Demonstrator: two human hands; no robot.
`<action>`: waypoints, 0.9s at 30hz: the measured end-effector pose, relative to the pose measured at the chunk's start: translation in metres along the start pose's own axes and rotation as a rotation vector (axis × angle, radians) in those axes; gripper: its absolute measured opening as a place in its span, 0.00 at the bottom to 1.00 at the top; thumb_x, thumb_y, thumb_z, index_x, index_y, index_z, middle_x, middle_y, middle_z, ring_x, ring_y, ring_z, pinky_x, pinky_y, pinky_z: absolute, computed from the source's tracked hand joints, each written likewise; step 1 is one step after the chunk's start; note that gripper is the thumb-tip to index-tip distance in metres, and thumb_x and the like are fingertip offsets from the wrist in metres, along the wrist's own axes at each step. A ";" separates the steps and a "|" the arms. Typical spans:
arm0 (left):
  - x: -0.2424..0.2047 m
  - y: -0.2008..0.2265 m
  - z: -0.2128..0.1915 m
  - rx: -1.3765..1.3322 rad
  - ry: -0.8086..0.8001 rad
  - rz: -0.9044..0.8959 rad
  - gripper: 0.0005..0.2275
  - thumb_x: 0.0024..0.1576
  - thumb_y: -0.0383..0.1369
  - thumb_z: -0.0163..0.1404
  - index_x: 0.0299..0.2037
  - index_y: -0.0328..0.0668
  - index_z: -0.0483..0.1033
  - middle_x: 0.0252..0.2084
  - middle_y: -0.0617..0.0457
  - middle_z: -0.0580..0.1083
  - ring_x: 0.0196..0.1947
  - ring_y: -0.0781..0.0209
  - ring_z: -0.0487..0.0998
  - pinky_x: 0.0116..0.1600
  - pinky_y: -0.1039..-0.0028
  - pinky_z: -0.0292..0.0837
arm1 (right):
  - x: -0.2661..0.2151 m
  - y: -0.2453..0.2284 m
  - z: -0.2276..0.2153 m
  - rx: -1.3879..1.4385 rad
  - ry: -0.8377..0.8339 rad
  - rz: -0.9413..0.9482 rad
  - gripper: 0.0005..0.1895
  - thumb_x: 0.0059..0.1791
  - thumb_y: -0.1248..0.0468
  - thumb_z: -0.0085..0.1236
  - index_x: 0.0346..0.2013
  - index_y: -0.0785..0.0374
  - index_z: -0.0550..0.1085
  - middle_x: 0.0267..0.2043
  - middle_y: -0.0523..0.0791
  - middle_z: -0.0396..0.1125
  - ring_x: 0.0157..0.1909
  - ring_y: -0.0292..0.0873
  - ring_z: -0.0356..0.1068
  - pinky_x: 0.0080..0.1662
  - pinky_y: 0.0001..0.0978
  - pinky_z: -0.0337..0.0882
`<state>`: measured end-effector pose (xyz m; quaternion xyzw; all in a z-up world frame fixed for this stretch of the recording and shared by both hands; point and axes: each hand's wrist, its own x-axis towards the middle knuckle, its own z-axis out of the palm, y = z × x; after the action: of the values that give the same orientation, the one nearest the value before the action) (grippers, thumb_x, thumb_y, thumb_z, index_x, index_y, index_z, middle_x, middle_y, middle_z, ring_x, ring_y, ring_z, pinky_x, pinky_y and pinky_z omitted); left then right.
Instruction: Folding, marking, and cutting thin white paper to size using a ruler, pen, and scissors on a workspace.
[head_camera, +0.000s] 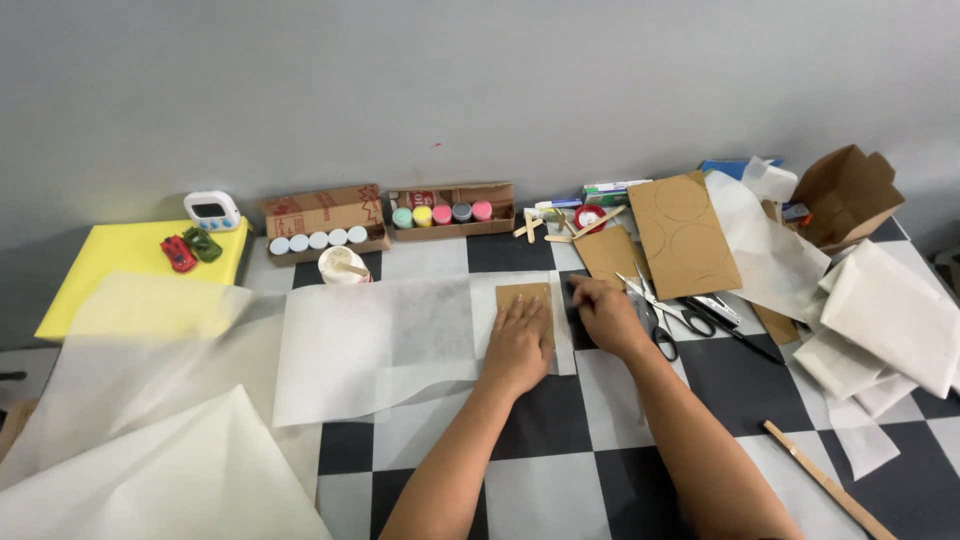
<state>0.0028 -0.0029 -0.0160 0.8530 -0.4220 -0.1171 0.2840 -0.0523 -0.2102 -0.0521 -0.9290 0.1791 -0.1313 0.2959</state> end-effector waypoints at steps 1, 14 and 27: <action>0.001 0.001 -0.004 -0.004 0.011 -0.010 0.24 0.58 0.32 0.40 0.66 0.35 0.66 0.71 0.39 0.62 0.75 0.41 0.51 0.76 0.49 0.36 | -0.004 -0.008 -0.006 -0.004 -0.008 -0.013 0.08 0.47 0.70 0.55 0.29 0.51 0.74 0.53 0.39 0.76 0.58 0.46 0.72 0.55 0.37 0.69; 0.014 -0.013 0.011 -0.186 0.034 -0.130 0.20 0.63 0.27 0.39 0.66 0.35 0.68 0.70 0.40 0.65 0.76 0.44 0.52 0.77 0.54 0.37 | -0.040 -0.083 -0.031 0.567 -0.005 0.448 0.20 0.46 0.72 0.61 0.53 0.67 0.70 0.50 0.59 0.73 0.48 0.52 0.75 0.43 0.41 0.78; 0.012 0.007 0.025 -0.711 0.338 -0.245 0.14 0.63 0.33 0.47 0.57 0.50 0.79 0.56 0.49 0.77 0.62 0.49 0.73 0.66 0.63 0.67 | -0.036 -0.060 -0.028 0.624 0.026 0.326 0.35 0.42 0.75 0.62 0.62 0.61 0.60 0.38 0.54 0.74 0.38 0.48 0.73 0.37 0.37 0.74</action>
<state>-0.0055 -0.0251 -0.0317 0.7530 -0.1979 -0.1470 0.6101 -0.0798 -0.1639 0.0008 -0.7512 0.2801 -0.1424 0.5805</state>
